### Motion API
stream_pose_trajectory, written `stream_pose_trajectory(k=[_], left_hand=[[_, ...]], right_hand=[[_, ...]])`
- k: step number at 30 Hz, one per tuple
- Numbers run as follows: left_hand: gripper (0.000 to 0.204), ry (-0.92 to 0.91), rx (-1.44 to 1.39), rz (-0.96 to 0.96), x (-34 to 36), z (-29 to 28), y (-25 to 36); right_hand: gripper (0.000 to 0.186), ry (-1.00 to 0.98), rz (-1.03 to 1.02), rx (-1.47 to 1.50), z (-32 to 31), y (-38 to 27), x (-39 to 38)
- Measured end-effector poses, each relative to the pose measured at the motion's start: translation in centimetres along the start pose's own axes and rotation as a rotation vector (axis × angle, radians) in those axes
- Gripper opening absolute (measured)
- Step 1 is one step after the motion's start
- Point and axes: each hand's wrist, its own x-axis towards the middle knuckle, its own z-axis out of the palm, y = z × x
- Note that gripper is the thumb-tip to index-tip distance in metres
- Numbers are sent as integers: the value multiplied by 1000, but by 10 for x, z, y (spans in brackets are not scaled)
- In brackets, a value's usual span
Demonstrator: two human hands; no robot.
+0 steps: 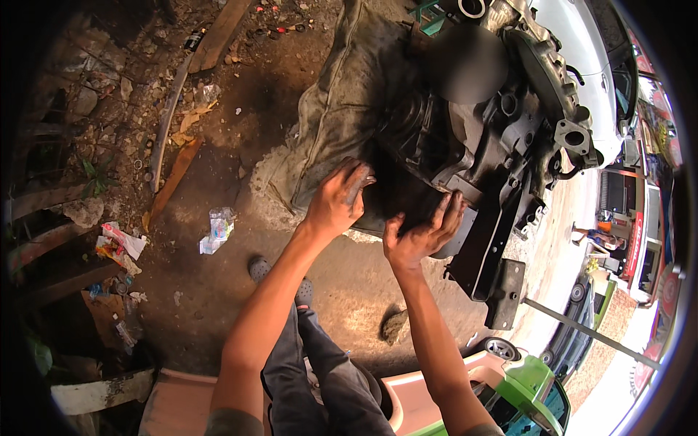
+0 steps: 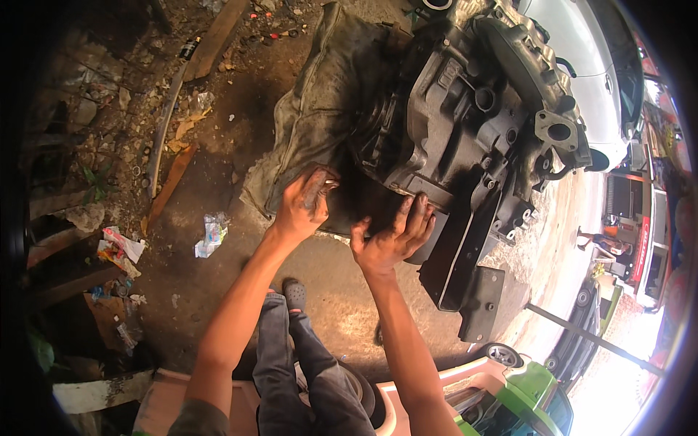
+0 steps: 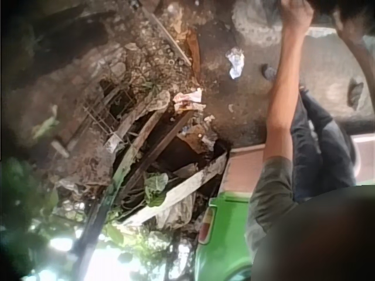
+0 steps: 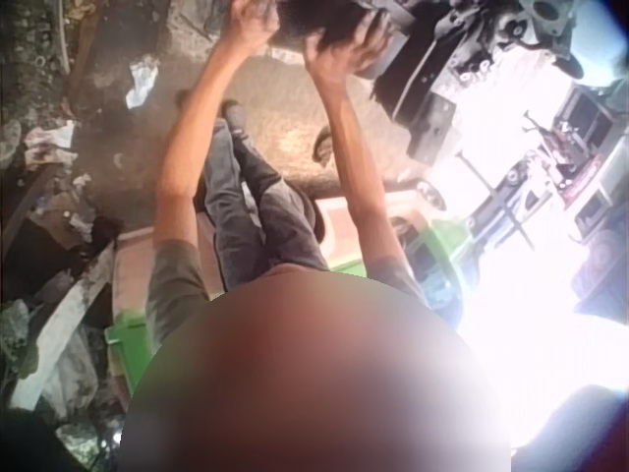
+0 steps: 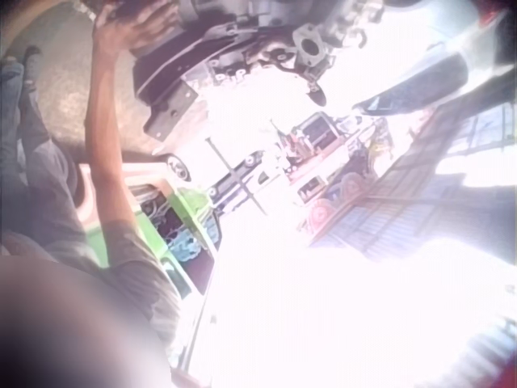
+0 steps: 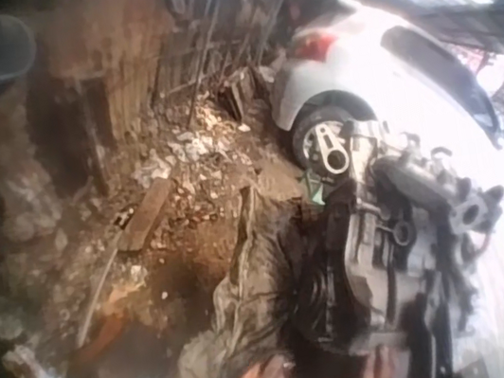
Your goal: The person works on a car engine block placed on a tarp, using a wrench to tighten bolts on the side of the engine. They briefly walk to a nearby cardboard box to pick up a bolt and return to continue tightening.
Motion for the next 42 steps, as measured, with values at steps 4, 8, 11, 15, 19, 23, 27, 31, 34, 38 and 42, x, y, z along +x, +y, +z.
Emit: stream_pose_trajectory(k=[4,8,11,15,19,23,27,31,34,38,42], left_hand=[[42,-167,15,-338,7,-27,-2],[64,-436,512,-139,16,-37,9],[59,-667,721,-69,36,-27,12],[57,-753,698,-46,54,-28,5],[59,-707,634,-197,57,-41,-2],[59,-588,535,-167,59,-48,-7],[55,-467,500,37,60,-44,-16],[45,-335,218,-140,56,-25,-36],[43,-258,99,-210,50,-14,-55],[39,-222,118,-177,41,-9,-68],[39,-203,56,-224,42,-10,-66]], right_hand=[[75,5,1,-6,0,0,-1],[75,10,1,1,2,1,0],[75,25,-6,0,7,2,2],[75,21,-6,2,6,1,2],[75,6,-1,1,5,2,1],[76,6,-3,1,6,3,0],[76,4,7,-6,6,2,0],[75,6,6,-6,6,1,1],[76,5,9,-13,6,1,1],[76,6,1,-12,7,2,0],[76,13,-5,-12,7,2,0]])
